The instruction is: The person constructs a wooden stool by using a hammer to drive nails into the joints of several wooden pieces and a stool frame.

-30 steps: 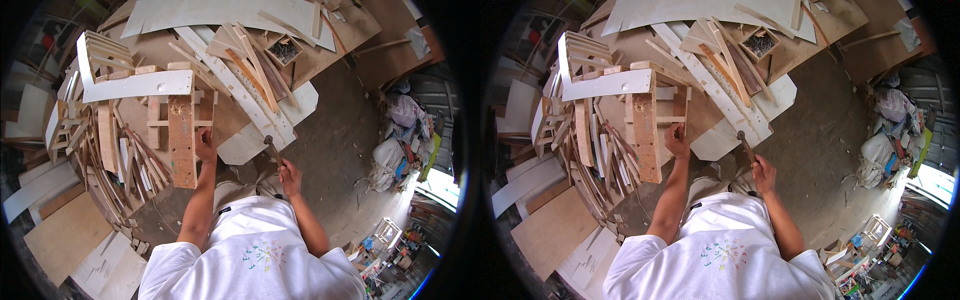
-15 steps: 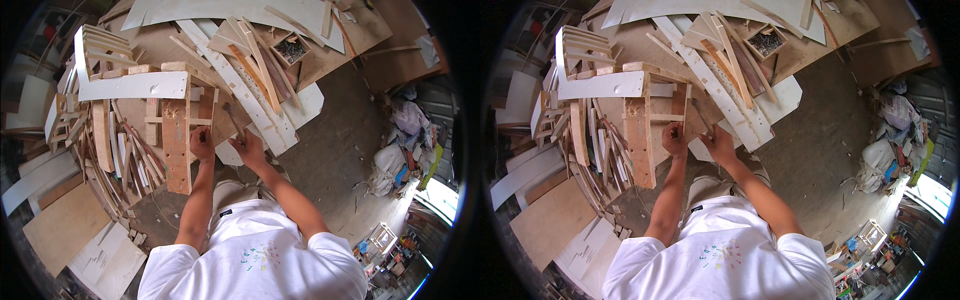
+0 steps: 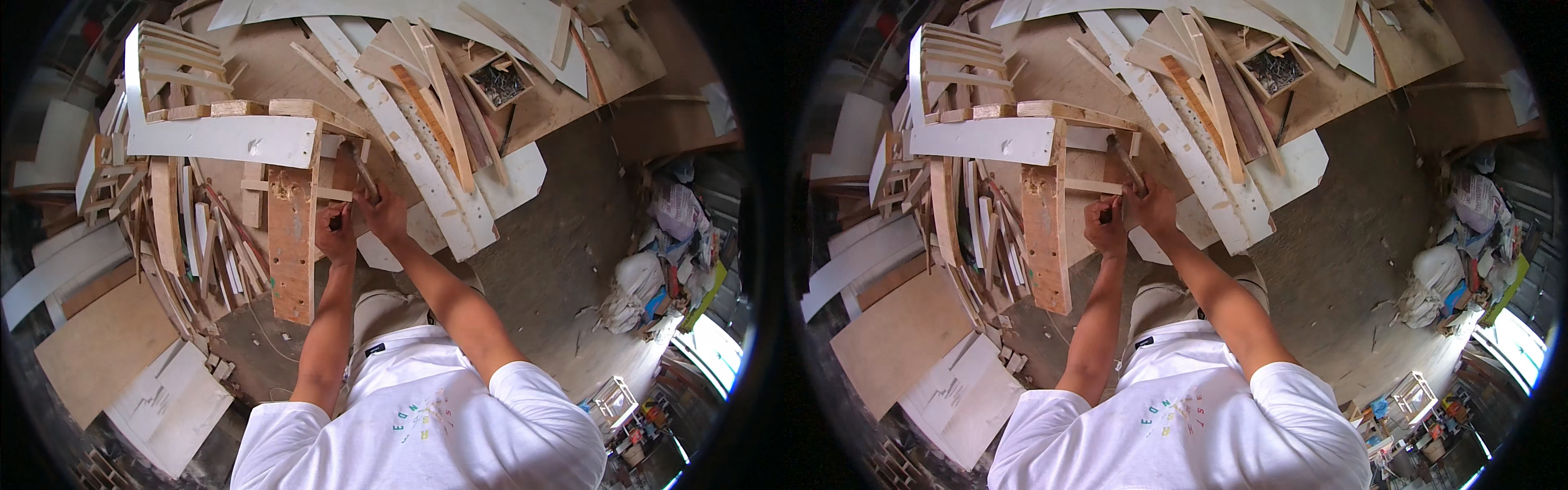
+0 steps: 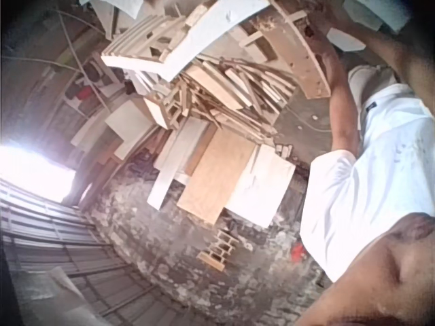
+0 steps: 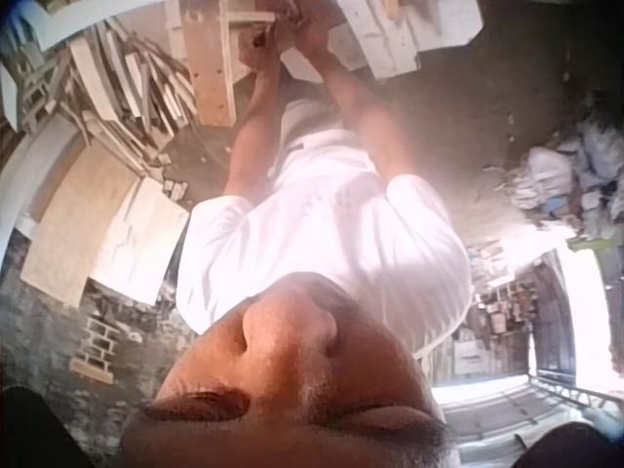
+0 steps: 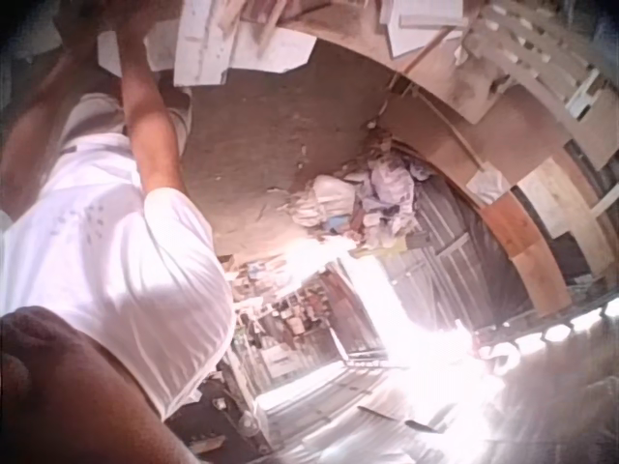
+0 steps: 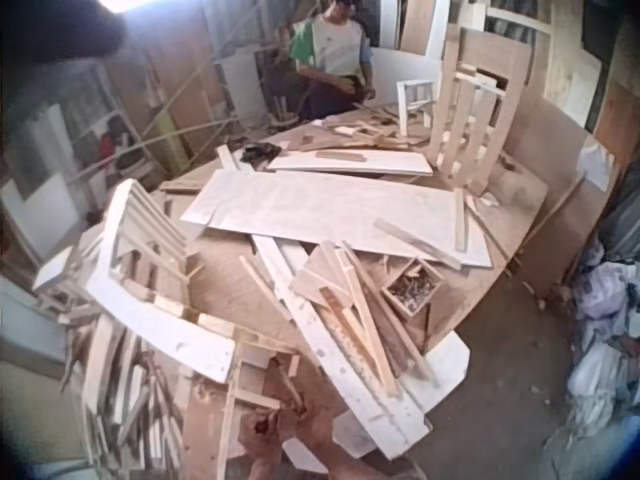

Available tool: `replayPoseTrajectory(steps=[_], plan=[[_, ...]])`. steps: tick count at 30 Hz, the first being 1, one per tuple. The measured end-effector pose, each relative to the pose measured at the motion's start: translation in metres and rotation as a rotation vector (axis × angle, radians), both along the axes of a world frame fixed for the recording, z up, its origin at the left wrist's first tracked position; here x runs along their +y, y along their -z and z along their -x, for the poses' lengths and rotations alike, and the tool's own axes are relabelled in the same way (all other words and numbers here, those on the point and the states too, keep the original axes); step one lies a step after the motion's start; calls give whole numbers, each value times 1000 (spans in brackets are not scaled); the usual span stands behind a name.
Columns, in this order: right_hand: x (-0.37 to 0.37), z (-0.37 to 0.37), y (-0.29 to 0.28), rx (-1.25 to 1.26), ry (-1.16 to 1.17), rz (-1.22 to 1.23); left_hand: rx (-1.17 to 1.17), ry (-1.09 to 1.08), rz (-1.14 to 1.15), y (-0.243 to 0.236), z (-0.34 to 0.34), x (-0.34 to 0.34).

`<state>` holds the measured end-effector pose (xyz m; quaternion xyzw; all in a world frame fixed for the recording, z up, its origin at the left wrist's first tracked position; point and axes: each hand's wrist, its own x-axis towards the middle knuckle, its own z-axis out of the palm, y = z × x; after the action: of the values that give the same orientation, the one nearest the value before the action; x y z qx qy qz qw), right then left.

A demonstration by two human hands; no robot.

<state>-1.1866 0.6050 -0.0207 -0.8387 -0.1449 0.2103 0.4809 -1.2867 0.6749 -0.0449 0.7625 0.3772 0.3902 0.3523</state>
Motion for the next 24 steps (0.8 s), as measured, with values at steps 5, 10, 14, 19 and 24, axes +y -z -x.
replayPoseTrajectory(steps=[5,10,14,19,24], plan=[[-1,-3,6,-89,-29,-120,22,-15,22,-6,-1,-3],[2,-6,-4,-4,-51,-104,-53,22,52,-5,1,-1],[3,-6,-10,20,-35,-83,-53,44,77,-10,3,-1],[7,-4,-11,-8,18,-135,-54,126,48,-29,4,2],[11,-1,-13,-11,31,-70,61,194,-16,-38,6,6]])
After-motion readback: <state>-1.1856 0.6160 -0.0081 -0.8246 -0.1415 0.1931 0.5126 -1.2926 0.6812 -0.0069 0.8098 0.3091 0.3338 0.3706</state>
